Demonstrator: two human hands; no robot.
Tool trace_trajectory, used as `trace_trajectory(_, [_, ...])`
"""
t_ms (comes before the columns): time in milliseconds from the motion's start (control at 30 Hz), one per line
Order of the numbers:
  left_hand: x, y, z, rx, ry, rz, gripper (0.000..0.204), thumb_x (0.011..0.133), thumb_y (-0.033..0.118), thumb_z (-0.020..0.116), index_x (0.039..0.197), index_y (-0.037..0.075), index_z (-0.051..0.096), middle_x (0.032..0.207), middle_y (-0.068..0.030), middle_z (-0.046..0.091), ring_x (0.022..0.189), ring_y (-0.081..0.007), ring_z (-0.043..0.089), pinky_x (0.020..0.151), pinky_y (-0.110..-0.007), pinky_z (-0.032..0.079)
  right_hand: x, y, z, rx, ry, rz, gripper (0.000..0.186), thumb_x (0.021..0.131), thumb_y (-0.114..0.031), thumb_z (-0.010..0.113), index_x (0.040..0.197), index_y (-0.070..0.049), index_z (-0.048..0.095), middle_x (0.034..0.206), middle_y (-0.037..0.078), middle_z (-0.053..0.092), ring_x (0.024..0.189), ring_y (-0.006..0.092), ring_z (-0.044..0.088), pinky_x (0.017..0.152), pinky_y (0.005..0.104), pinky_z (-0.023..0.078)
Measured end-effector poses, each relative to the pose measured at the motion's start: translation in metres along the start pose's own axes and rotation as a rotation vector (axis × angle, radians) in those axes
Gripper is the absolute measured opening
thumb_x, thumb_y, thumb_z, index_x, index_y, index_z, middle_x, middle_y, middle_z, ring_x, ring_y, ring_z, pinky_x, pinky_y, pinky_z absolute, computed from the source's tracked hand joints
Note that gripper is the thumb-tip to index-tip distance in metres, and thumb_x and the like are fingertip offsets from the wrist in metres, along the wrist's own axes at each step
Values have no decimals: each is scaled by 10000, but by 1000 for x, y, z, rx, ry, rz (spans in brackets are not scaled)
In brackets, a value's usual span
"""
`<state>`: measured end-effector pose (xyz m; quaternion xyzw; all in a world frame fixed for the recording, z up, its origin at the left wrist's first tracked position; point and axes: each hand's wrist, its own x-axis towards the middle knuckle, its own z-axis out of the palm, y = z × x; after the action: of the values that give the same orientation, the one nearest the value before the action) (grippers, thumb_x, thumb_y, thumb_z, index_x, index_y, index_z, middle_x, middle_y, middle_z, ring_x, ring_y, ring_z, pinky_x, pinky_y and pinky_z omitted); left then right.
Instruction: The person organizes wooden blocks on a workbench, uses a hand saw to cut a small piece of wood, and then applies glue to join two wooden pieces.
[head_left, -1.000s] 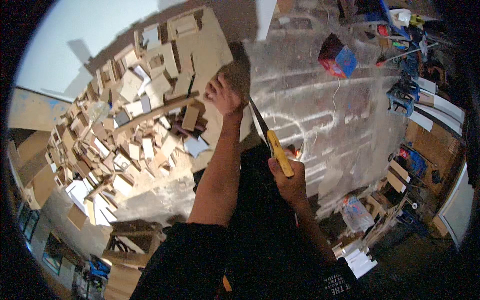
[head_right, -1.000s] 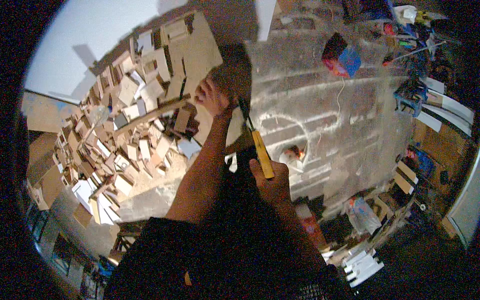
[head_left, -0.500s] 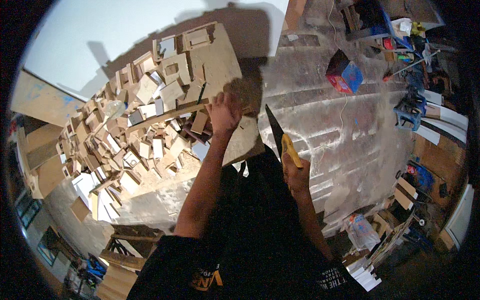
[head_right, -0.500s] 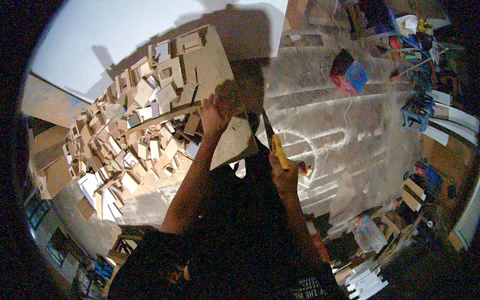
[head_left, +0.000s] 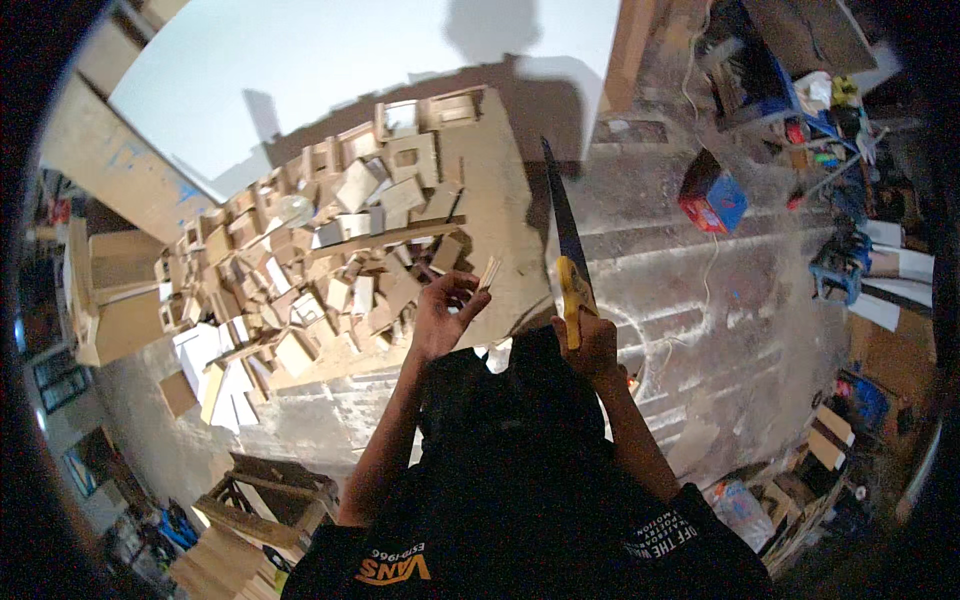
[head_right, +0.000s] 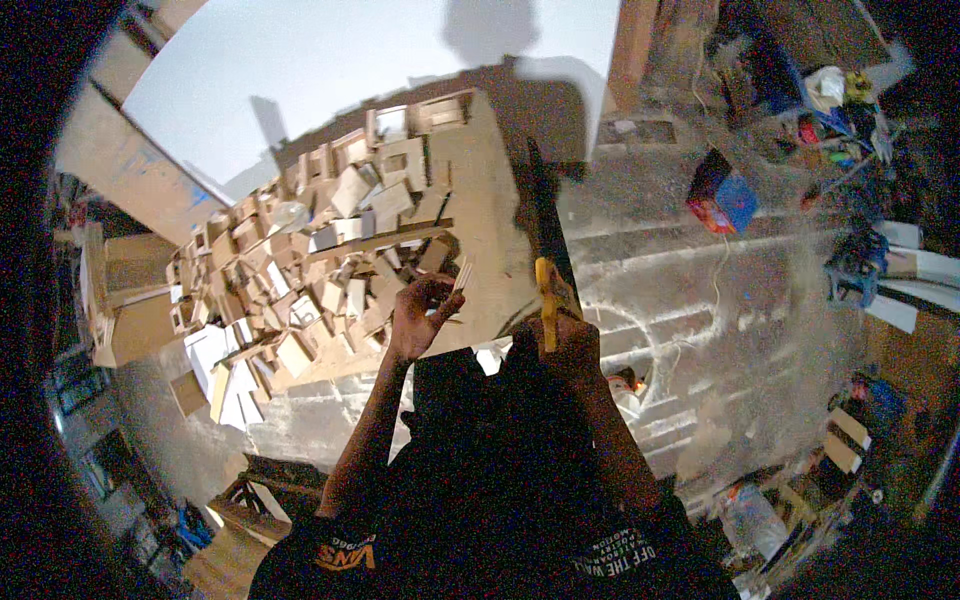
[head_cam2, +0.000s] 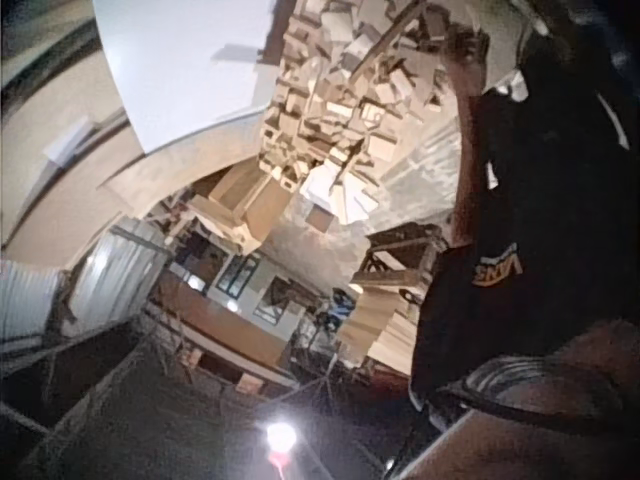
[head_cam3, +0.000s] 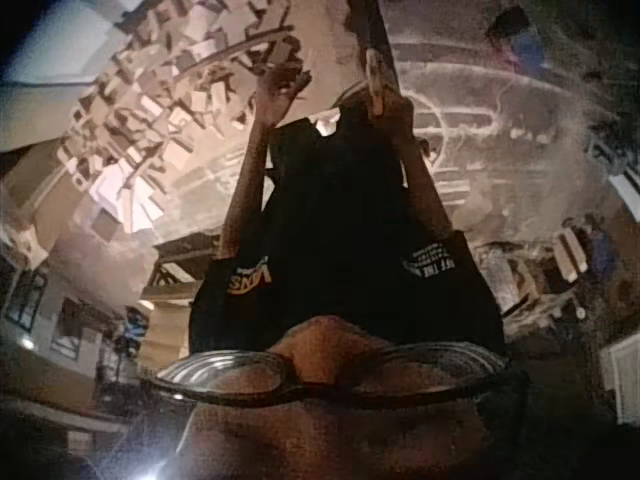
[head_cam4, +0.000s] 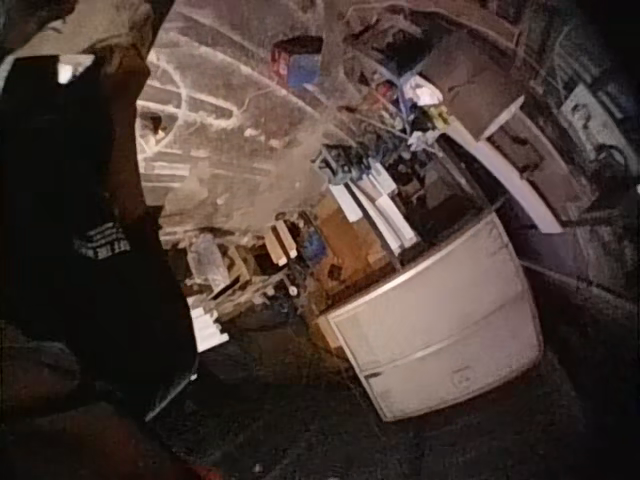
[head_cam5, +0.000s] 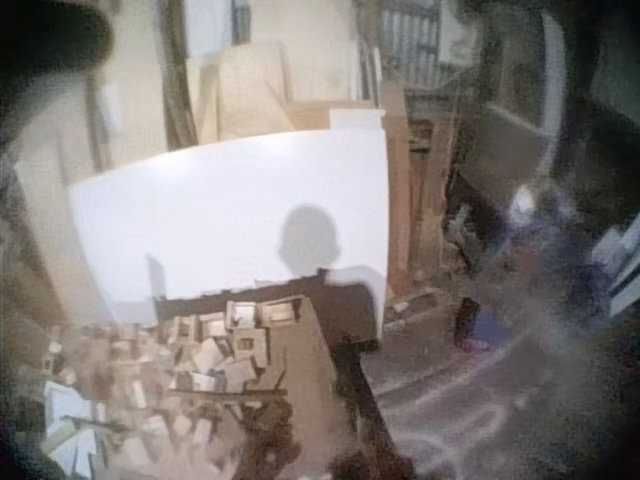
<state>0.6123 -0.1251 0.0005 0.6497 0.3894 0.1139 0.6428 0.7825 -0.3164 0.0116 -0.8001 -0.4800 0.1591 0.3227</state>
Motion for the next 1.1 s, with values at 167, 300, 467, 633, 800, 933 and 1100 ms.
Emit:
trace_trajectory(167, [-70, 24, -63, -138, 123, -18, 189, 857, 86, 744, 984, 0, 634, 829, -51, 677, 770, -106, 624, 711, -263, 514, -40, 42, 96, -229, -91, -141, 293, 879, -256, 635, 694, -44, 556, 592, 165, 563, 515, 361, 597, 455, 440, 464])
trace_trajectory(300, [-122, 15, -108, 29, 310, 16, 224, 813, 127, 791, 947, 5, 660, 777, -55, 680, 665, -78, 601, 609, -248, 478, -36, 33, 142, -228, -97, -209, 202, 834, -218, 641, 743, -46, 587, 673, 174, 606, 613, 366, 631, 550, 459, 505])
trace_trajectory(467, [-182, -13, -166, 13, 418, -12, 232, 798, 132, 805, 944, -2, 684, 741, -59, 682, 657, -91, 611, 606, -252, 484, -31, 11, 167, -202, -395, -166, 307, 704, -232, 717, 973, -88, 680, 935, 178, 681, 885, 363, 663, 807, 485, 523])
trace_trajectory(633, [-213, -67, -216, -40, 483, -71, 246, 810, 128, 792, 962, -29, 681, 825, -92, 700, 729, -134, 649, 685, -281, 529, -19, -5, 183, -417, -542, -90, 296, 677, -200, 729, 908, -27, 662, 938, 204, 668, 921, 377, 658, 810, 469, 533])
trace_trajectory(800, [-248, -122, -263, 14, 549, -48, 254, 811, 113, 783, 976, -45, 671, 864, -108, 703, 746, -156, 661, 682, -294, 547, -16, -35, 183, -503, -284, -160, 188, 722, -158, 691, 843, -18, 653, 887, 199, 648, 861, 400, 636, 782, 470, 530])
trace_trajectory(933, [-273, -148, -298, -300, 694, -124, 201, 782, 18, 778, 945, -11, 665, 843, -60, 679, 760, -134, 646, 657, -267, 513, -30, -37, 185, -618, -221, -169, 164, 845, -180, 595, 808, -35, 662, 777, 168, 660, 819, 343, 658, 709, 466, 544])
trace_trajectory(1100, [-296, -158, -322, -230, 798, -64, 227, 749, -29, 780, 947, 5, 674, 832, -45, 669, 764, -117, 630, 686, -255, 502, -18, -79, 179, -388, -142, -12, 189, 808, -230, 673, 823, -42, 675, 812, 171, 668, 798, 366, 663, 714, 461, 538])
